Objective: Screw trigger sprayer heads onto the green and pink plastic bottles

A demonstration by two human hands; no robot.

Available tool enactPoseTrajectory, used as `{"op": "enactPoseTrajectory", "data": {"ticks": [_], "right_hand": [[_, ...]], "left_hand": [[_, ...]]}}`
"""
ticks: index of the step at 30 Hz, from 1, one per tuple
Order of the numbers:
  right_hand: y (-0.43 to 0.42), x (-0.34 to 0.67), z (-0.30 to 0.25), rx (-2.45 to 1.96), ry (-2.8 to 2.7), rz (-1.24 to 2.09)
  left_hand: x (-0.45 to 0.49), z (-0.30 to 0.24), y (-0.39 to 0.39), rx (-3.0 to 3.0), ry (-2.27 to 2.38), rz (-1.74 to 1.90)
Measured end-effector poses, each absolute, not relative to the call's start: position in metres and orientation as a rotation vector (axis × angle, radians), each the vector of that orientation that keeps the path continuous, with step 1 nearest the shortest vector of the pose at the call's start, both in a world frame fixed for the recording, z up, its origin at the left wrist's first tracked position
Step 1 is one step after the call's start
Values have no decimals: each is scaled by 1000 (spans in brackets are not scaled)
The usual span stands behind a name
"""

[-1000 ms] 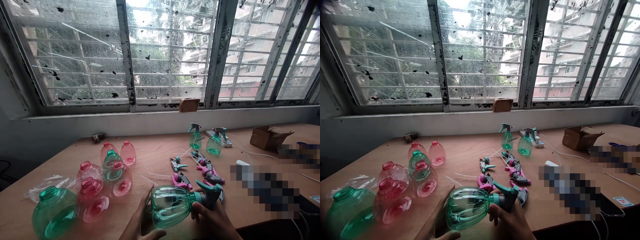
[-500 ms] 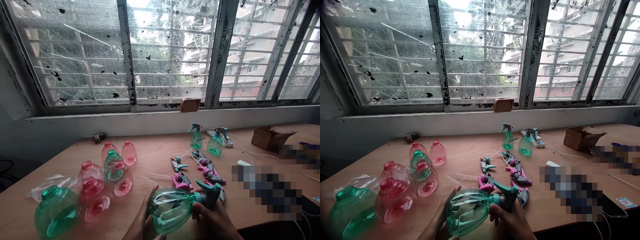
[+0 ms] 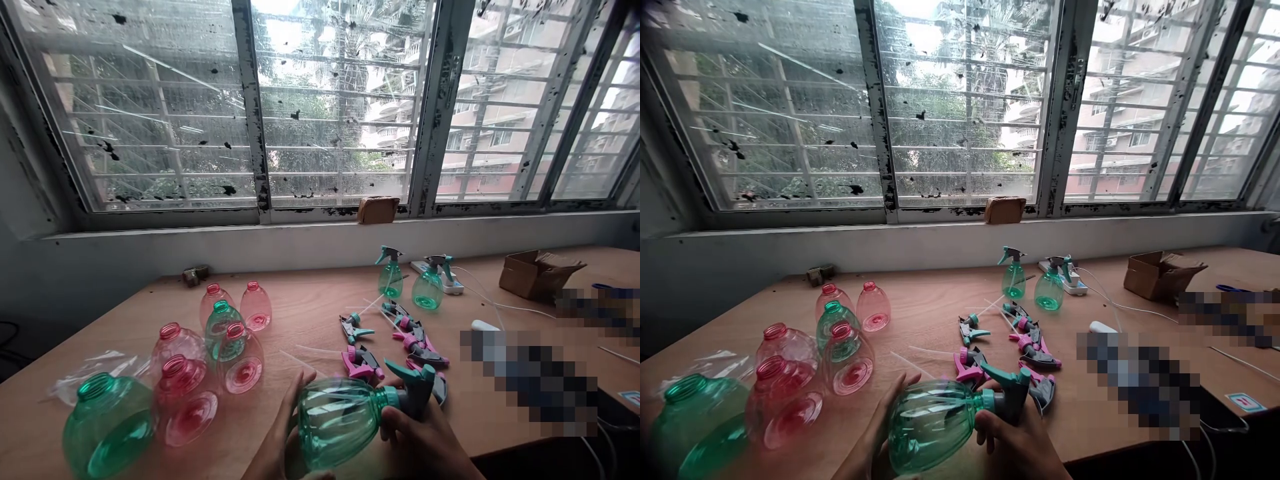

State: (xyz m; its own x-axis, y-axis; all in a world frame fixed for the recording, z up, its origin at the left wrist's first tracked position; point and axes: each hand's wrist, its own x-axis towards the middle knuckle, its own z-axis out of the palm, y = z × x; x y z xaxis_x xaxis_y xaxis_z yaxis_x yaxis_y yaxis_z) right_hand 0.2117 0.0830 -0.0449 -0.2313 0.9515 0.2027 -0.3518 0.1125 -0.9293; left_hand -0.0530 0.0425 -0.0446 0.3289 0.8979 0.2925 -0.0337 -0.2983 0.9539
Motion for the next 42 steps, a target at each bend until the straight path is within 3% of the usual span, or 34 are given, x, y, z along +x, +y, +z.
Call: {"op": "enactPoseTrajectory", "data": {"ticks": [42], "right_hand": [[85, 212, -48, -675, -1182, 1430]], "left_hand": [[-53, -46, 45, 1671, 849, 1144]]}}
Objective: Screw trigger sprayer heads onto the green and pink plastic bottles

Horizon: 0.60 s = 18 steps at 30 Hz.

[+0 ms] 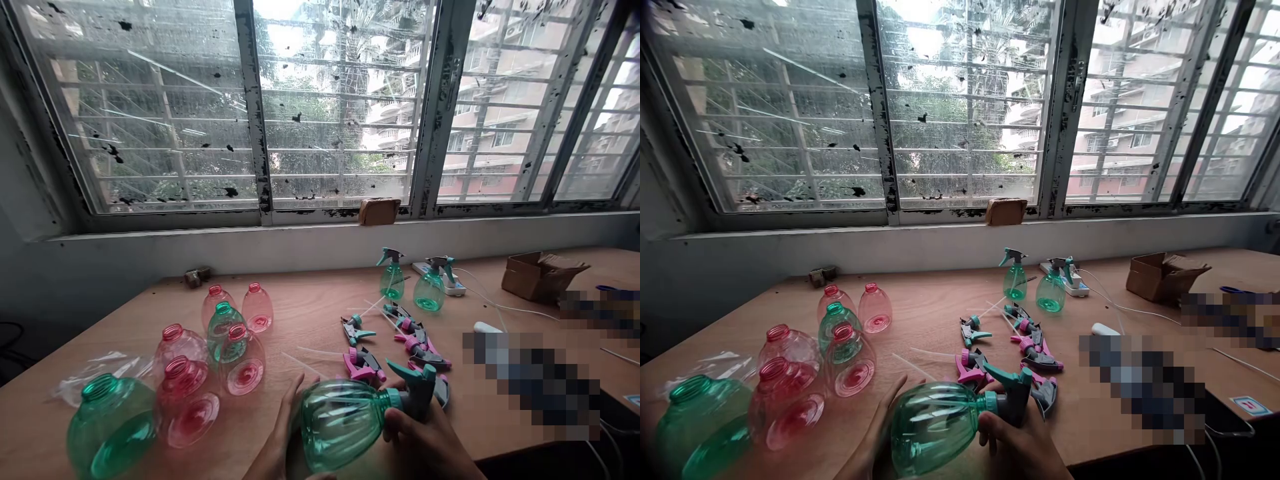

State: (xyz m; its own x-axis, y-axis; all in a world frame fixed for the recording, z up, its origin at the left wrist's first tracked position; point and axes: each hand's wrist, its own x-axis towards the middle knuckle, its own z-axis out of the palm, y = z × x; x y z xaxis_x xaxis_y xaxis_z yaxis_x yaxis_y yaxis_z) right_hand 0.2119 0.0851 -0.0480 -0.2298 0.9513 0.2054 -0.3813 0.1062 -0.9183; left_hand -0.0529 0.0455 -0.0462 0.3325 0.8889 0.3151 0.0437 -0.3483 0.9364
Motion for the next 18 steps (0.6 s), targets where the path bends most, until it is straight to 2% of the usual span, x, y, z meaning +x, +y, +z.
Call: {"op": "enactPoseTrajectory", "data": {"ticks": [5, 18], "right_hand": [[85, 212, -46, -681, -1182, 1407], [85, 213, -48, -721, -1209, 1392]], "left_hand": [[-53, -35, 44, 1679, 889, 1061], [-52, -40, 39, 1481, 791, 1115]]}}
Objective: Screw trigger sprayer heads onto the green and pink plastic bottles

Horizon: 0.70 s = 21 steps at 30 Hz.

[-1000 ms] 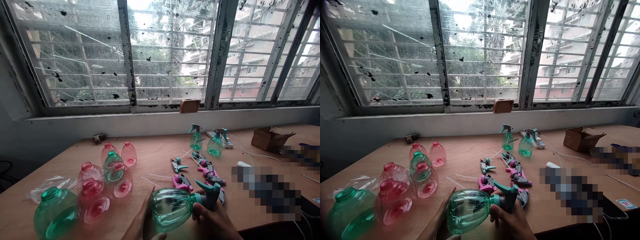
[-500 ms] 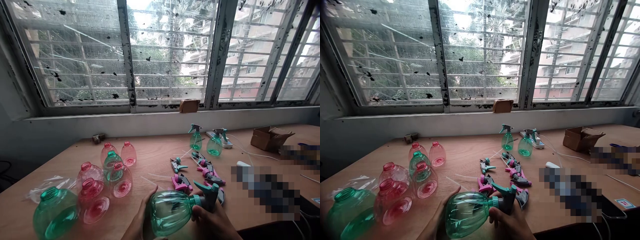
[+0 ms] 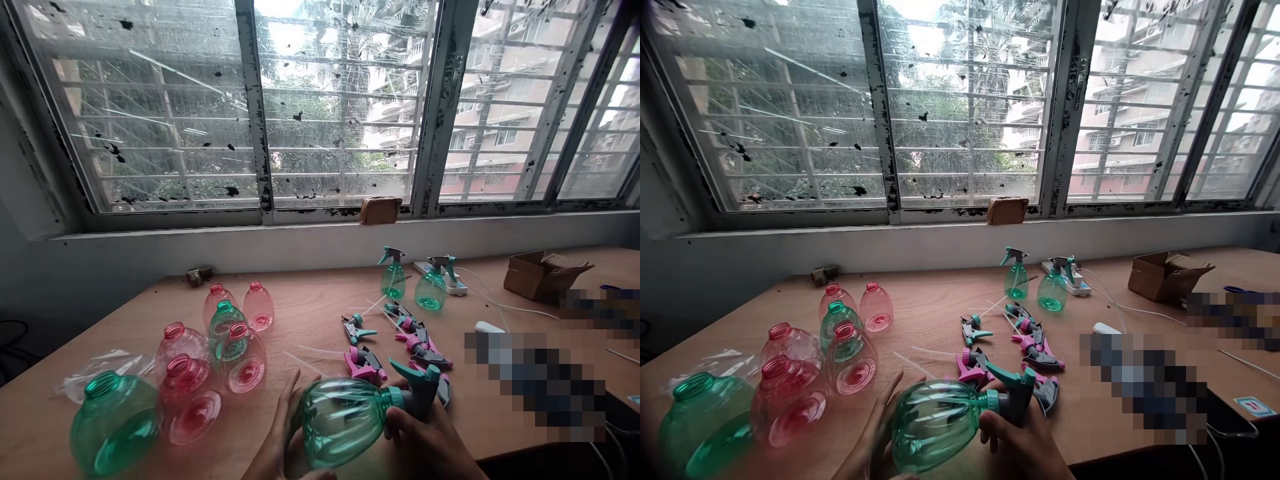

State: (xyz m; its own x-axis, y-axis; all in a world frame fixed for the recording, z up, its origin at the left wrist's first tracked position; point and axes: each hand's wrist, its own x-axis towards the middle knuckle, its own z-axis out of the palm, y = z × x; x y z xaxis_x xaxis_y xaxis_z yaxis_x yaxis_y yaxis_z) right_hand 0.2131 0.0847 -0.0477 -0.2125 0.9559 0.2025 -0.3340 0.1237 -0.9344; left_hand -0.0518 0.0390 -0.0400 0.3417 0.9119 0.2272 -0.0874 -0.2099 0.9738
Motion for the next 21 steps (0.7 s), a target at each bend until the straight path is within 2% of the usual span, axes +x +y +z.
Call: {"op": "enactPoseTrajectory", "data": {"ticks": [13, 18, 21], "right_hand": [[86, 213, -50, -690, -1179, 1402], [85, 212, -51, -681, -1189, 1395], [85, 212, -51, -687, -1209, 1378]], "left_hand": [[-54, -25, 40, 1628, 902, 1039], [-51, -43, 41, 1635, 800, 1120], [-53, -54, 45, 1745, 900, 1178]]}}
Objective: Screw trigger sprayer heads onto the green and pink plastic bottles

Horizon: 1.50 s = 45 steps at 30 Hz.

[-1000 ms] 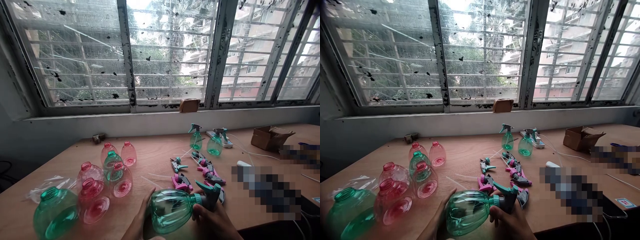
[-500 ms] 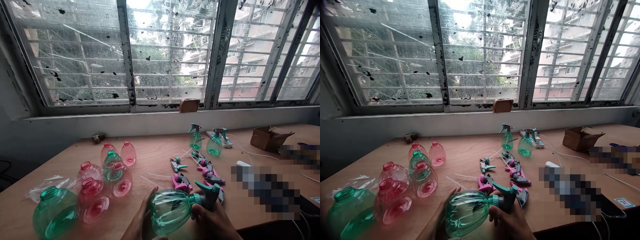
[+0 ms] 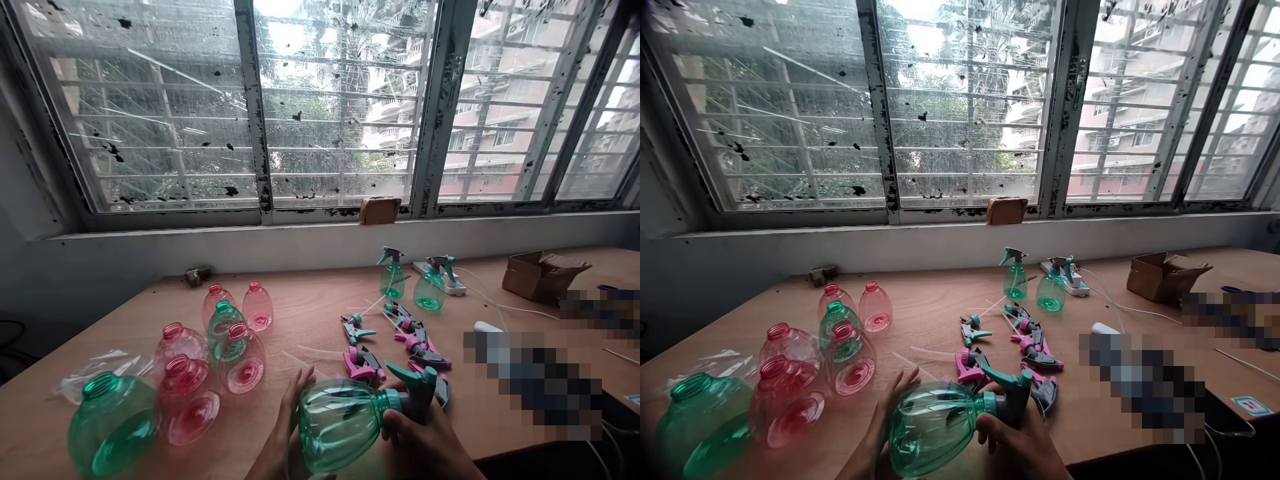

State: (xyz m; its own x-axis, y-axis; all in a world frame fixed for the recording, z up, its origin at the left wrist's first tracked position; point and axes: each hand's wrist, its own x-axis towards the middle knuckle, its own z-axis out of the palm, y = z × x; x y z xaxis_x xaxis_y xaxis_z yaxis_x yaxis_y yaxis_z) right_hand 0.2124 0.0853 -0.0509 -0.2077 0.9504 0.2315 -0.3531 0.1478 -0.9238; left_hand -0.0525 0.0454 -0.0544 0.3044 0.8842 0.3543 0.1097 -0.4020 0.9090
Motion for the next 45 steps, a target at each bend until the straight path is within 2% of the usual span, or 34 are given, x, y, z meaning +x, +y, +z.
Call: {"op": "enactPoseTrajectory", "data": {"ticks": [5, 17, 23, 32, 45], "right_hand": [[85, 214, -48, -690, -1219, 1389], [87, 212, -53, -648, -1169, 1410], [87, 213, -55, -666, -1198, 1403], [85, 213, -51, -680, -1175, 1402], [85, 214, -45, -706, -1206, 1386]], "left_hand": [[-54, -49, 51, 1734, 835, 1082], [-49, -50, 45, 1584, 760, 1130], [-52, -53, 48, 1682, 934, 1115], [-55, -53, 55, 1587, 754, 1091], [-58, -55, 50, 1795, 987, 1121]]}}
